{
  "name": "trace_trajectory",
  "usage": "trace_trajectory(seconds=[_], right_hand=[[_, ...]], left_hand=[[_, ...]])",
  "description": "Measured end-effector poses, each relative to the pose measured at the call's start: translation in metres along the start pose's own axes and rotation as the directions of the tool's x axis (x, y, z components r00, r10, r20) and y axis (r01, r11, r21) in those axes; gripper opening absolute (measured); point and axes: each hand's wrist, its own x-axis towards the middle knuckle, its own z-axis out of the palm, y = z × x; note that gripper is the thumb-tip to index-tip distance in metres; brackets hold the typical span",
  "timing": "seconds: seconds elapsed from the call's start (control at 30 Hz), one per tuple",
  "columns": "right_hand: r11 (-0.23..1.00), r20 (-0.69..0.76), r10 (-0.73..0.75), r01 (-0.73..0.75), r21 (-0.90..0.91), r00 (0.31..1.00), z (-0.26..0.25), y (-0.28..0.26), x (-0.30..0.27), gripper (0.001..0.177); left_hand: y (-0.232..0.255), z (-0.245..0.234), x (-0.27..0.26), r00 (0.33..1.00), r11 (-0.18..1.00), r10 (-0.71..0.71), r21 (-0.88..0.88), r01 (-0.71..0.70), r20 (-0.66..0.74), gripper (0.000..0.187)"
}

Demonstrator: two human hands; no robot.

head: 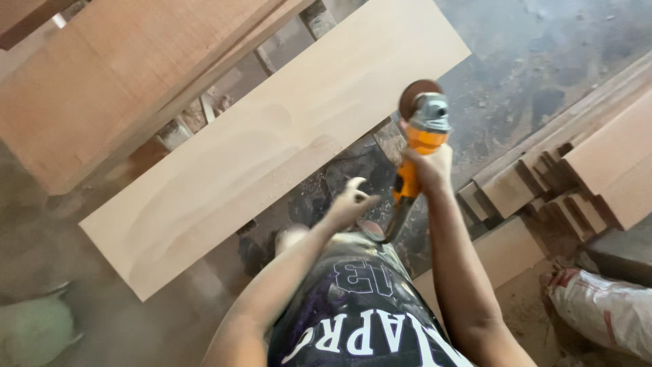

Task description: The person uses an electric angle grinder with a sanding disc to smooth the surface of a long wooden plank resting on a workbench. They move the tool back and forth along the length of the plank, then flip it over to sand the other side.

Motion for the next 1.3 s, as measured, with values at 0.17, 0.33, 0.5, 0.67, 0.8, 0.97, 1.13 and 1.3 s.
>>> trace_trajectory(seconds=[0.17, 0.33, 0.5, 0.67, 0.8, 0.97, 1.13, 1.3], right_hand=[[0.991, 0.037, -0.124, 0.125, -0.040, 0.992, -0.049, 0.009, 0.028, 0.026], [0.991, -0.003, -0.098, 0.097, -0.090, 0.995, -0.068, 0.026, 0.030, 0.030], [0.996, -0.102, -0.001, -0.009, -0.092, 0.995, -0.049, 0.029, 0.017, 0.029], [0.992, -0.198, 0.071, -0.090, -0.092, 0.978, -0.028, 0.004, -0.004, 0.030], [0.983, -0.217, 0.137, -0.159, -0.088, 0.966, -0.015, -0.017, -0.020, 0.031], [0.971, -0.251, 0.157, -0.195, -0.135, 0.955, 0.004, -0.033, -0.026, 0.035], [0.973, -0.219, 0.117, -0.156, -0.173, 0.969, 0.015, -0.041, -0.032, 0.034], [0.987, -0.235, 0.117, -0.140, -0.083, 0.965, -0.007, -0.038, -0.043, 0.029]], left_hand=[[-0.043, -0.058, -0.008, 0.961, 0.991, -0.118, 0.038, 0.131, -0.251, 0.091], [-0.102, -0.131, 0.026, 0.863, 0.966, -0.134, 0.128, 0.223, -0.488, 0.095], [-0.134, -0.231, 0.099, 0.778, 0.784, 0.245, 0.590, 0.192, -0.579, 0.092], [-0.080, -0.299, 0.155, 0.842, 0.778, 0.173, 0.595, 0.202, -0.511, 0.096], [-0.034, -0.342, 0.172, 0.931, 0.810, -0.086, 0.520, 0.273, -0.354, 0.096], [-0.013, -0.364, 0.174, 0.946, 0.893, -0.299, 0.311, 0.324, -0.127, 0.088], [0.006, -0.357, 0.153, 0.956, 0.849, -0.262, 0.440, 0.293, -0.131, 0.083], [0.040, -0.344, 0.087, 0.912, 0.800, -0.174, 0.486, 0.351, -0.372, 0.082]])
